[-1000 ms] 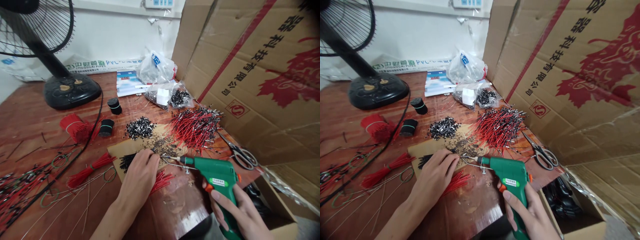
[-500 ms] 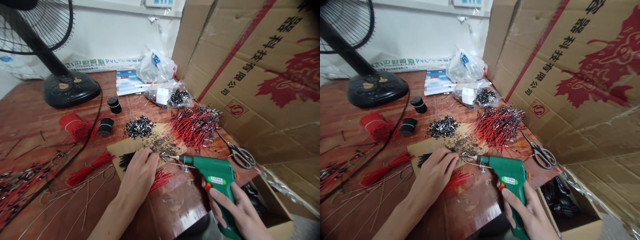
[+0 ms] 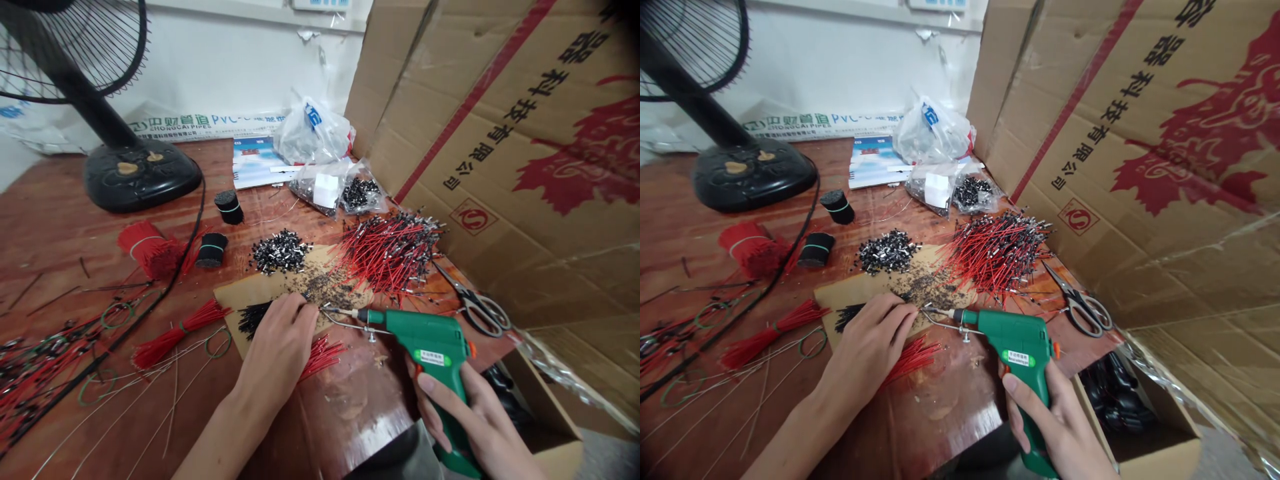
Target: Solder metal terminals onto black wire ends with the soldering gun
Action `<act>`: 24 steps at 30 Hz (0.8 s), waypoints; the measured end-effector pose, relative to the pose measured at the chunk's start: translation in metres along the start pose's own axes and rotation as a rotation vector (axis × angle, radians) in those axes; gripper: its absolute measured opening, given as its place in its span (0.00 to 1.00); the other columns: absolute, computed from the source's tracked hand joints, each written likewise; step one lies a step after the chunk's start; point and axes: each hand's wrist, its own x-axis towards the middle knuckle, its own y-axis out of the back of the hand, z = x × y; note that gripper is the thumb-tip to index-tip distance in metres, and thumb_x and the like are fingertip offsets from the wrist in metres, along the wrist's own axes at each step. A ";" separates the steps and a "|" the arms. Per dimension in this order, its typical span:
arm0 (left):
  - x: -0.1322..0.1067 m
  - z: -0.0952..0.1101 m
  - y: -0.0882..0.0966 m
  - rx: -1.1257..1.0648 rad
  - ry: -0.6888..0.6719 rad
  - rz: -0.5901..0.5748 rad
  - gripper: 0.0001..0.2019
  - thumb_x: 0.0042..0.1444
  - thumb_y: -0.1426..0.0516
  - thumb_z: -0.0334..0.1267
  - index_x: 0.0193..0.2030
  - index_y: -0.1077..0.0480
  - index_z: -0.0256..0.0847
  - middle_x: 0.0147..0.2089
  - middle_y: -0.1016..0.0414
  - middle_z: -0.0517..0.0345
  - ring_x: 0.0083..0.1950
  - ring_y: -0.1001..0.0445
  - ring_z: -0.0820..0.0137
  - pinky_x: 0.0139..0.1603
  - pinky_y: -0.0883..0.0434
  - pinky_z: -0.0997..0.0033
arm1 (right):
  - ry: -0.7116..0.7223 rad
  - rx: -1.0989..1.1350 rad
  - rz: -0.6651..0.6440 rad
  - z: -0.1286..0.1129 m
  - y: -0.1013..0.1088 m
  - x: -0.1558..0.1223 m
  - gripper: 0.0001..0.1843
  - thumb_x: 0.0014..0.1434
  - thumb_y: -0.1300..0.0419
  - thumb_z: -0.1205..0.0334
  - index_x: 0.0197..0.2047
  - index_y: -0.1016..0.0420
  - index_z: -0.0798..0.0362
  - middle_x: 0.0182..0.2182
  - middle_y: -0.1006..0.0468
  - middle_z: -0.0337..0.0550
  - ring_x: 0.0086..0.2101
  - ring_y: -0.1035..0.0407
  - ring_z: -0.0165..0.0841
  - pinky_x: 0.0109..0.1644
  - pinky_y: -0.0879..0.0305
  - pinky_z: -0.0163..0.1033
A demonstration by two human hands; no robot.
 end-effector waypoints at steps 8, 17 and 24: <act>0.000 0.001 0.001 -0.016 0.003 -0.002 0.06 0.60 0.45 0.25 0.42 0.30 0.34 0.39 0.34 0.53 0.41 0.34 0.66 0.45 0.31 0.60 | 0.027 0.027 0.032 -0.011 -0.006 -0.002 0.17 0.66 0.43 0.48 0.41 0.38 0.53 0.20 0.33 0.36 0.20 0.40 0.28 0.30 0.41 0.35; 0.001 0.001 0.001 -0.026 0.013 -0.004 0.05 0.60 0.45 0.24 0.41 0.30 0.34 0.39 0.35 0.53 0.41 0.35 0.66 0.44 0.31 0.60 | 0.054 0.051 0.025 -0.012 -0.007 -0.001 0.17 0.67 0.43 0.49 0.46 0.38 0.54 0.21 0.33 0.37 0.19 0.41 0.28 0.27 0.40 0.34; 0.000 0.003 0.004 0.004 0.014 -0.029 0.05 0.61 0.46 0.25 0.40 0.30 0.35 0.39 0.35 0.53 0.41 0.35 0.65 0.45 0.32 0.60 | 0.096 0.134 0.109 -0.008 -0.010 -0.002 0.15 0.67 0.43 0.52 0.46 0.36 0.55 0.20 0.33 0.39 0.19 0.39 0.30 0.28 0.40 0.37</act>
